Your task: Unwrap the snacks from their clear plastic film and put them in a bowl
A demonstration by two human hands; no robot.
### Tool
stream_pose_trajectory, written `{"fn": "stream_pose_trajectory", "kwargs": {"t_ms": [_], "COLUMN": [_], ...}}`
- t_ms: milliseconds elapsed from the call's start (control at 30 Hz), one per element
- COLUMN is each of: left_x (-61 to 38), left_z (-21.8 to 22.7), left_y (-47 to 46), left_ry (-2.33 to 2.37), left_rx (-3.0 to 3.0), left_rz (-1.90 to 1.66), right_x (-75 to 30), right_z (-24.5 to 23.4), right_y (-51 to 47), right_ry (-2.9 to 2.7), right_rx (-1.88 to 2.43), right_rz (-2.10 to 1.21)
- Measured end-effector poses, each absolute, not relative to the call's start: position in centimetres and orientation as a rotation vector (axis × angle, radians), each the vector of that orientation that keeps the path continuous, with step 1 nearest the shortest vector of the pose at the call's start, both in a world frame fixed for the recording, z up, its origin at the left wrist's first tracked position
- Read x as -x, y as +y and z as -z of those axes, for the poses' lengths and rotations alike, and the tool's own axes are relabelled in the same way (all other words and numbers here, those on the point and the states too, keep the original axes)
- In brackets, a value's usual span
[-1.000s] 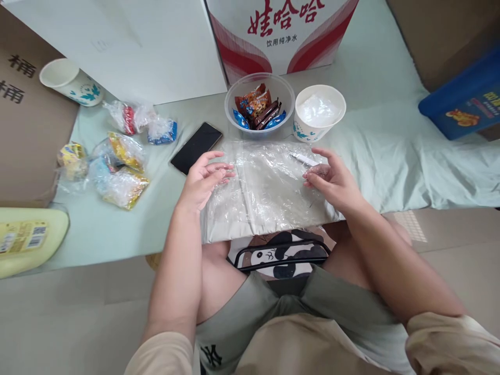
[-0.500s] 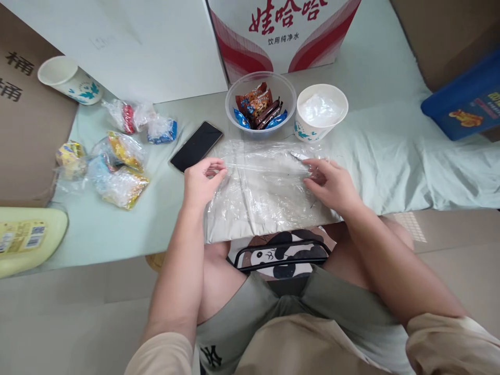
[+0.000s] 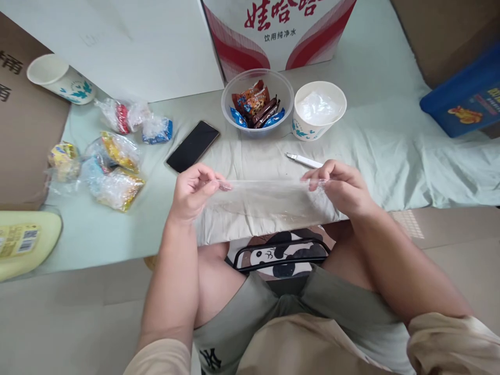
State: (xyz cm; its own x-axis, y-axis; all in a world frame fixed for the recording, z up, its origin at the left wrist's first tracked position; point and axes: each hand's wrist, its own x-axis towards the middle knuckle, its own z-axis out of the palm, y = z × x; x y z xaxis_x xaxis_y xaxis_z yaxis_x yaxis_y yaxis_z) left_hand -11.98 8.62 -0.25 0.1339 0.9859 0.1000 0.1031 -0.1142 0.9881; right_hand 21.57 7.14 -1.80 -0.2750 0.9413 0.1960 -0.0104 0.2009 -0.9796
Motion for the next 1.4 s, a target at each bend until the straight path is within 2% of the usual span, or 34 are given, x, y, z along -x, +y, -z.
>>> {"fn": "stream_pose_trajectory", "kwargs": {"t_ms": [100,233,567,833,1033,1200,1400], "left_x": [11.9,12.6,12.6,12.1,12.7,11.8,8.7], "left_z": [-0.2,0.1,0.1,1.5,1.8,1.0,0.3], "left_y": [8.8,10.0,9.8,10.6,10.9,10.6,9.7], "left_ry": [1.29,1.473,1.294,1.44,1.538,1.435,1.249], "left_rx": [-1.197,-1.021,-1.076,-1.141,-1.186,-1.15,-1.192], "left_rz": [-1.103,-1.032,-0.724,-0.954,-0.919,-0.643,-0.551], "right_x": [-21.4,-20.8,-21.5,-21.1,-23.2,-22.9,-18.5], "right_z": [1.9,1.9,3.0,2.5,1.0,2.1,2.7], "right_y": [7.1,7.3,8.2,7.5,7.7,8.5,7.2], "right_ry": [-1.252,-1.287,-1.072,-1.31,-1.499,-1.298,-1.468], "right_rx": [1.021,1.173,1.353,1.323,1.167,1.295,1.014], "right_rz": [-1.497,-1.574,-1.344,-1.241,-1.617,-1.277,-1.72]}}
